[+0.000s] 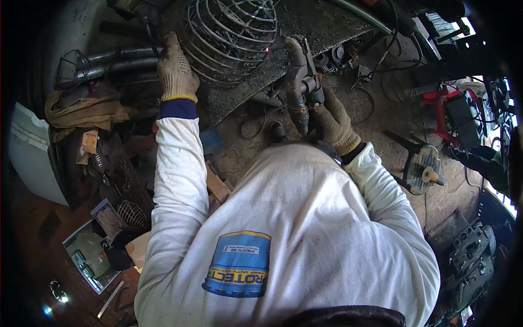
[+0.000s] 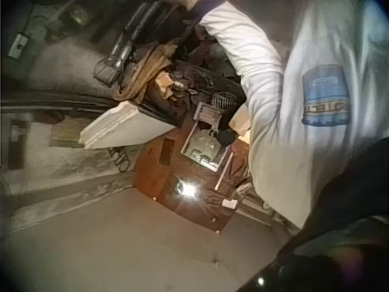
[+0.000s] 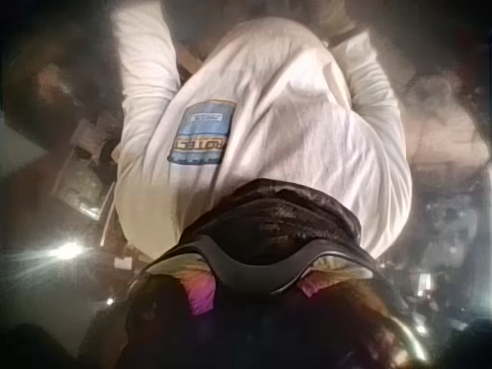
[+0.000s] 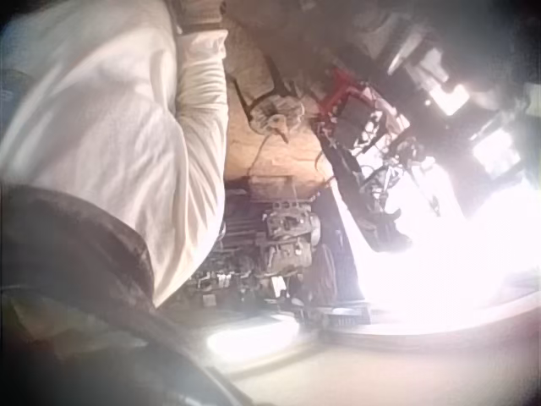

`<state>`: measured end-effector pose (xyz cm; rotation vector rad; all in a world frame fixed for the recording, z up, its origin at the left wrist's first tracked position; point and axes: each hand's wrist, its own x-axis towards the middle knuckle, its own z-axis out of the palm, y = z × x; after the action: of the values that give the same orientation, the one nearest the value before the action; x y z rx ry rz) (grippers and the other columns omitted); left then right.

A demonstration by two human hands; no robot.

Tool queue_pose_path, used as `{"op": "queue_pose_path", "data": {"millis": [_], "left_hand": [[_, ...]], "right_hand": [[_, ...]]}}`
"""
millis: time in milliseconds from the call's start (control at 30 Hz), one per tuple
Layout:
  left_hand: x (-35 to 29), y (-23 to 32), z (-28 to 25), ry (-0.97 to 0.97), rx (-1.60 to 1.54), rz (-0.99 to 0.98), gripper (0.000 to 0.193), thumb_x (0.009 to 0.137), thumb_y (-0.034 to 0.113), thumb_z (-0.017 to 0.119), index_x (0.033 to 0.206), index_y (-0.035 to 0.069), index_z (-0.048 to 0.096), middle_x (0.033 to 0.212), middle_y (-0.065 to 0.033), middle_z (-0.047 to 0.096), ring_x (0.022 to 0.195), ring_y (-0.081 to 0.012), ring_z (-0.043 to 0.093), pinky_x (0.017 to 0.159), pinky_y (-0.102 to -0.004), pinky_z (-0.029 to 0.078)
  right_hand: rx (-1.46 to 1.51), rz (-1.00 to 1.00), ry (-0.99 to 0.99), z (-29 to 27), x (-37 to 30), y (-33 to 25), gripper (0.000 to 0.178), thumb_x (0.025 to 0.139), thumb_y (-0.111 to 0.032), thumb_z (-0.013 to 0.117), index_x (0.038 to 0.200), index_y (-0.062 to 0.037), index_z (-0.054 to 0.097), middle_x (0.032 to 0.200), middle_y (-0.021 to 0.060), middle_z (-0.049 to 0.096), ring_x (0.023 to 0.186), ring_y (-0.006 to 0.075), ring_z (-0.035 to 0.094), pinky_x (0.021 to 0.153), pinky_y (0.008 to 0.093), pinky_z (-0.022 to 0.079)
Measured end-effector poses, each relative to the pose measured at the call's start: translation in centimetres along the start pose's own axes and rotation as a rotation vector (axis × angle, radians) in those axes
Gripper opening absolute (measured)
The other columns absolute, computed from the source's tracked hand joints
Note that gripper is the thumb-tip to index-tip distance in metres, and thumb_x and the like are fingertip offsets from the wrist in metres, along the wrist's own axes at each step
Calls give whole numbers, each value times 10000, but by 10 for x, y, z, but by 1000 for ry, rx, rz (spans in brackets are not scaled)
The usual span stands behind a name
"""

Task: The person welds several points on a spherical wire structure using a torch, then uses a hammer and a rod to tap and shape parts of the wire frame on a workbench.

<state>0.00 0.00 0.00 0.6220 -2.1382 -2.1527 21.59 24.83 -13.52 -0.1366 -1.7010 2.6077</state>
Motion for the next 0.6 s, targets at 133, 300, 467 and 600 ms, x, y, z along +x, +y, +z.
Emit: {"op": "queue_pose_path", "data": {"millis": [133,300,467,600], "left_hand": [[-2,2,-2,-101,-30,32,549,954,447,650,1343,66,579,1265,-136,658,1047,-241,678,858,-367,554],[-21,10,7,-117,-117,-43,512,969,406,636,1334,50,578,1227,-123,671,1014,-236,687,818,-362,567],[-7,0,12,-194,-139,-2,476,985,365,621,1325,35,577,1189,-110,684,981,-230,695,777,-357,580],[-6,2,4,-163,-146,-11,485,991,352,618,1347,29,564,1235,-113,664,1031,-236,683,805,-359,581]], "right_hand": [[-146,-58,-30,6,-7,-16,340,1002,-216,615,1256,8,575,899,47,628,652,85,611,544,233,509],[-6,-23,-20,-13,-4,15,359,1019,-243,591,1284,-2,568,921,55,631,701,107,611,596,283,537],[-360,-159,-98,-33,-8,35,443,1046,-274,519,1393,0,509,1185,119,633,1014,219,645,822,376,544],[-475,-214,18,-6,-16,-4,482,1045,-284,506,1422,17,491,1300,173,617,1097,276,660,881,388,536]]}}
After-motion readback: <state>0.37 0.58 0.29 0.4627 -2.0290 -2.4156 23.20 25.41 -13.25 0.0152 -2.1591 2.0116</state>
